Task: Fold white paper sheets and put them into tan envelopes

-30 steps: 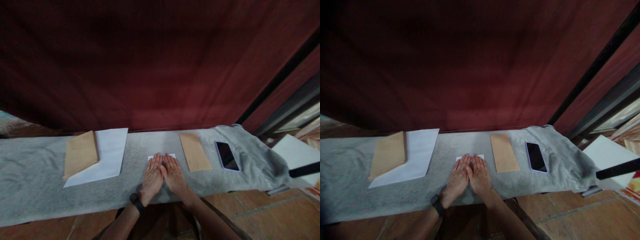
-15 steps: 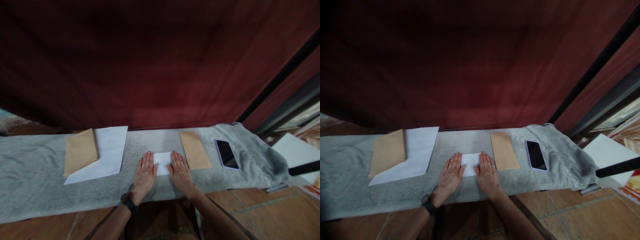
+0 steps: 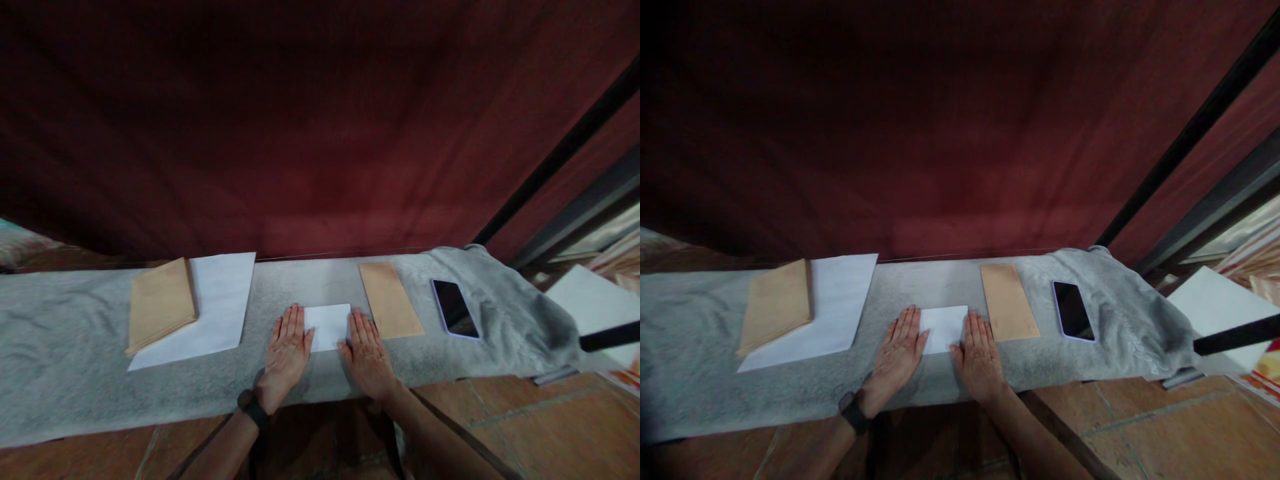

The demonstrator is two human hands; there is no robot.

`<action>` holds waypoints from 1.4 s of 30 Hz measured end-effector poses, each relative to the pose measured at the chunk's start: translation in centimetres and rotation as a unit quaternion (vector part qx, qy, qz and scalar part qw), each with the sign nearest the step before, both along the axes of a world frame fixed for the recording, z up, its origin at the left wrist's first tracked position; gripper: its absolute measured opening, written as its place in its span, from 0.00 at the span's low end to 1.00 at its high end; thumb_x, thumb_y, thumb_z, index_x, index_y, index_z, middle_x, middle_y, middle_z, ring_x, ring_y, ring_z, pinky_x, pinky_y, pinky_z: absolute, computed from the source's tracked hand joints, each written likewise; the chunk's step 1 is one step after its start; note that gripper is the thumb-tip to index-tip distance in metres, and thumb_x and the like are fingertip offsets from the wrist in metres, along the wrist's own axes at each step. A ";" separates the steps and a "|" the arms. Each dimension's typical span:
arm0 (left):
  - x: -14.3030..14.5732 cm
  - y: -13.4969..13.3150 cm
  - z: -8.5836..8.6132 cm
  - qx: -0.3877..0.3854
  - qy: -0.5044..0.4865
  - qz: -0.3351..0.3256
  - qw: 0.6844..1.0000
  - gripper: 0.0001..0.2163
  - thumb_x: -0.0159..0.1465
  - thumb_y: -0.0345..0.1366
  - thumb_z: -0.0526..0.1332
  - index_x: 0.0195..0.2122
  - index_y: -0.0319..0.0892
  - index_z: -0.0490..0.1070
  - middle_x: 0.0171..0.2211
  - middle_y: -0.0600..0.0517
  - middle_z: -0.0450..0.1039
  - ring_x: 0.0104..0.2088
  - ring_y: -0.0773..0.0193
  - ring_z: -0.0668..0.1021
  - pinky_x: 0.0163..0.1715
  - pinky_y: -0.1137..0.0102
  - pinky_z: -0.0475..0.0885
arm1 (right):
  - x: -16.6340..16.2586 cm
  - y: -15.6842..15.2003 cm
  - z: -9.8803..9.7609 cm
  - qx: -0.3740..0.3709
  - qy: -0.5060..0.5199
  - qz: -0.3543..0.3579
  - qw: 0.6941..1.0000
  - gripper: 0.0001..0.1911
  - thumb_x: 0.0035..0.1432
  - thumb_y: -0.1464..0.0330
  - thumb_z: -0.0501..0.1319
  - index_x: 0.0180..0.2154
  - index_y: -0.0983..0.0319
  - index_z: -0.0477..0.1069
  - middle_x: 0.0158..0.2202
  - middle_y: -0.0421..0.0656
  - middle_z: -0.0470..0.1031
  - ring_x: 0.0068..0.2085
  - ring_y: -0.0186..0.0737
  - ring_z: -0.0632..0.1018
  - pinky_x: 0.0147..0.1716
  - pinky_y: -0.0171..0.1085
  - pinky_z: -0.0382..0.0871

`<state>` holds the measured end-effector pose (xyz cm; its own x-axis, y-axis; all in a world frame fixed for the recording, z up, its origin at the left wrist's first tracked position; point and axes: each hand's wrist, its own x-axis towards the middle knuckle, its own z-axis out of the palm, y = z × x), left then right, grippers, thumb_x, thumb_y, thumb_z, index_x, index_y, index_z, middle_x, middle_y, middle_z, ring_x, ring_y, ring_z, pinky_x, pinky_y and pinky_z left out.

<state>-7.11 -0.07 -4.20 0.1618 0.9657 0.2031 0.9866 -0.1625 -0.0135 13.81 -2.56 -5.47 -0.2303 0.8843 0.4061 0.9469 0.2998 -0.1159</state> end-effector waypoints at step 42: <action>2.2 -1.2 3.1 -0.084 -0.081 -0.343 0.932 0.20 0.72 0.48 0.52 0.62 0.50 0.67 0.64 0.51 0.68 0.70 0.60 0.59 0.71 0.55 0.45 | 0.8 3.6 0.2 -0.054 -0.034 0.062 0.996 0.26 0.74 0.65 0.41 0.66 0.65 0.62 0.70 0.52 0.58 0.70 0.49 0.59 0.65 0.53 0.58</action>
<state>-4.91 -1.28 -1.10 0.7329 0.6669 0.1347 0.6367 -0.7421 0.2095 14.64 1.03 -5.22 -0.3645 0.8847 0.2908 0.9099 0.4047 -0.0908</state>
